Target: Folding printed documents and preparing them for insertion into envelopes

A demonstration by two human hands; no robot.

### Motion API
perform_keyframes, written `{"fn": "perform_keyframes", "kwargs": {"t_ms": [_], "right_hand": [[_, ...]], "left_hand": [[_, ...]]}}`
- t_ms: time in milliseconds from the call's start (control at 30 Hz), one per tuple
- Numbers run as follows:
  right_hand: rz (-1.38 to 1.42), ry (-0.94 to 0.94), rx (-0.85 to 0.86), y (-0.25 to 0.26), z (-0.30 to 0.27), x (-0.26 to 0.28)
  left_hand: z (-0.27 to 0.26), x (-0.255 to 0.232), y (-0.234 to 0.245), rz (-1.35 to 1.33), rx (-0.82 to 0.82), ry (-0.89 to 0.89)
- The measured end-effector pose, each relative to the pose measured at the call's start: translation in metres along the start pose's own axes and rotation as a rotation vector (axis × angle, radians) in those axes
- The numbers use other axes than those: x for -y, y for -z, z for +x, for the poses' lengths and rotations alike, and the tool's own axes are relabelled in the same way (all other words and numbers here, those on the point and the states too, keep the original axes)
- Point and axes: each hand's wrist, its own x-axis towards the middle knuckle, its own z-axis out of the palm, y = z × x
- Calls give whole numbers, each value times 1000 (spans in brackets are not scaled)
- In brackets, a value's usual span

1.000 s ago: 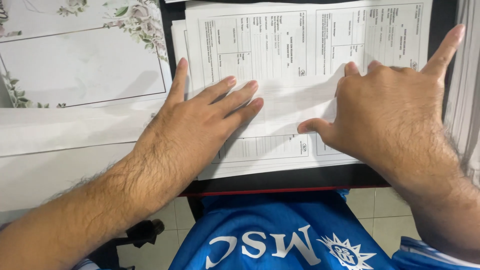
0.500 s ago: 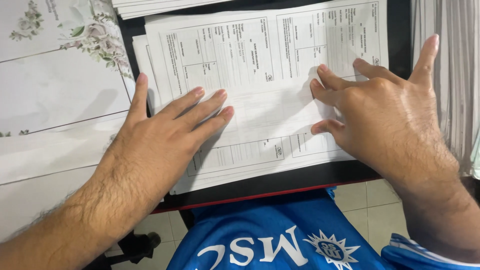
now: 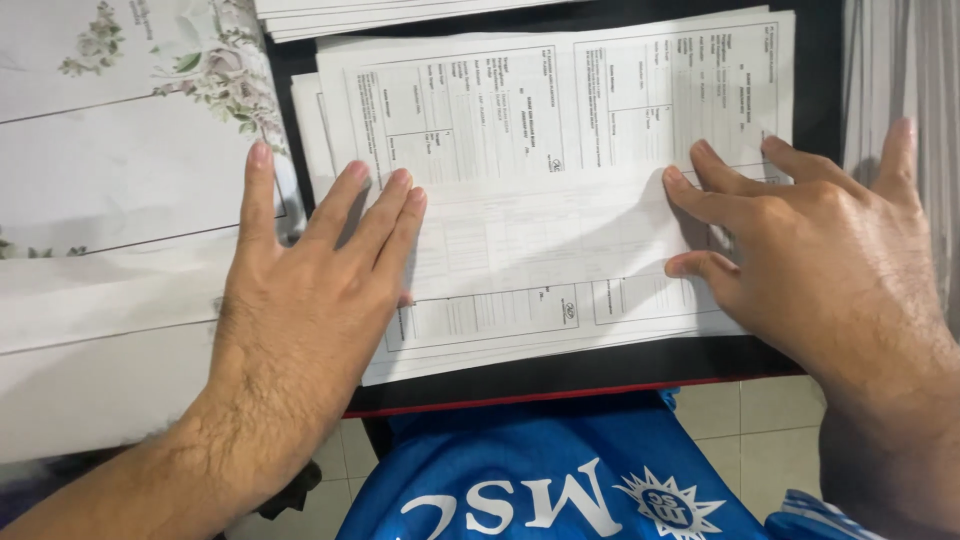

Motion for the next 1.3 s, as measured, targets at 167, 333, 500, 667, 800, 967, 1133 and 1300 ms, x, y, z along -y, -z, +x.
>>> {"fn": "perform_keyframes", "kwargs": {"t_ms": [167,333,500,667,800,967,1133,1300], "right_hand": [[-142,-32,28,-18,0,1],[-142,-78,19,-26,0,-2],[95,51,-188,35,29,38],[476,245,-101,36,62,95],[540,331,-214,33,72,114],[546,285,-128,39,76,107],[515,240,2,46,79,105],[483,141,239,57,81,95]], "left_hand": [[0,-3,-3,138,10,64],[2,-8,-24,101,17,57],[7,-3,-7,-18,65,5],[13,-8,-6,-28,129,24],[12,-7,-10,-45,66,24],[14,-6,-11,-74,71,14],[16,-6,-4,-54,168,-26],[14,-7,-4,24,123,-20]]}}
